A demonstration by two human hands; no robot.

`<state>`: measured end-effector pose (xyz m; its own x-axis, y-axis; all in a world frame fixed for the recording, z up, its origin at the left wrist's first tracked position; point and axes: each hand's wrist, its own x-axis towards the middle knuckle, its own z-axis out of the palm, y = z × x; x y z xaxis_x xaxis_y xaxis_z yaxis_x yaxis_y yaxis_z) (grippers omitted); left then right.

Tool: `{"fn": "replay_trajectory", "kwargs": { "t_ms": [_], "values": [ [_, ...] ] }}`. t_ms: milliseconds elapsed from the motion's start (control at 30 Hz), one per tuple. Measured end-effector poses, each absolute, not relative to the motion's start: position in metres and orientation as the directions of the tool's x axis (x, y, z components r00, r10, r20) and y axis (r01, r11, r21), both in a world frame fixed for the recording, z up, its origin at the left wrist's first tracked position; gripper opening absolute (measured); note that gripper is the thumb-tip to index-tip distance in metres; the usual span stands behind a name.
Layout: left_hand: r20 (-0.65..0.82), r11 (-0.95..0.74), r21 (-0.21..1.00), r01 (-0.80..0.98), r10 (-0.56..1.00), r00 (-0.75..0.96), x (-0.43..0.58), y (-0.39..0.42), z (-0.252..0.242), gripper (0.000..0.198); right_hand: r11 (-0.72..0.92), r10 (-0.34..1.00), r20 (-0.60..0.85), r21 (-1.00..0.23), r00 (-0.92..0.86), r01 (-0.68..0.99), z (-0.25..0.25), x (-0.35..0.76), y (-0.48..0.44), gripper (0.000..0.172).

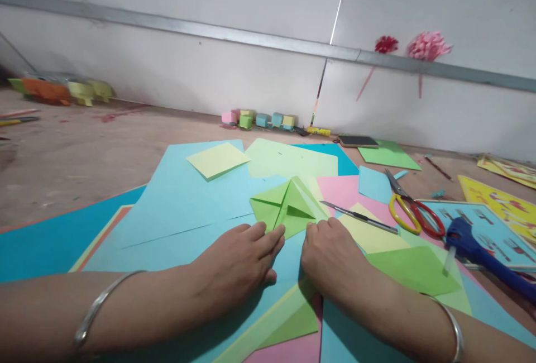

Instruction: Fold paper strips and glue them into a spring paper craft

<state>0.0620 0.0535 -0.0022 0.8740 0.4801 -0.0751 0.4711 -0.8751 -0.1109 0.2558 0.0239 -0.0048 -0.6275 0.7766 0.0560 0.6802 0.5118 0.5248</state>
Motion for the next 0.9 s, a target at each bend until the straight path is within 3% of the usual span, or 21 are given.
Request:
{"fn": "replay_trajectory", "kwargs": {
  "t_ms": [333, 600, 900],
  "values": [
    [-0.009, -0.862, -0.148, 0.485, 0.492, 0.871, 0.056, 0.036, -0.01, 0.031, 0.534, 0.752, 0.082, 0.507, -0.654, 0.677, -0.005, 0.256, 0.025, 0.014],
    [0.094, -0.893, -0.137, 0.428, 0.418, 0.903, 0.056, 0.052, -0.008, 0.022, 0.372, 0.731, 0.312, 0.562, -0.606, 0.739, 0.004, 0.258, 0.035, 0.024],
    [0.133, -0.867, -0.048, 0.496, 0.486, 0.864, 0.057, 0.067, -0.009, 0.013, 0.539, 0.645, 0.284, 0.487, -0.709, 0.687, -0.011, 0.263, 0.047, 0.021]
  ]
}}
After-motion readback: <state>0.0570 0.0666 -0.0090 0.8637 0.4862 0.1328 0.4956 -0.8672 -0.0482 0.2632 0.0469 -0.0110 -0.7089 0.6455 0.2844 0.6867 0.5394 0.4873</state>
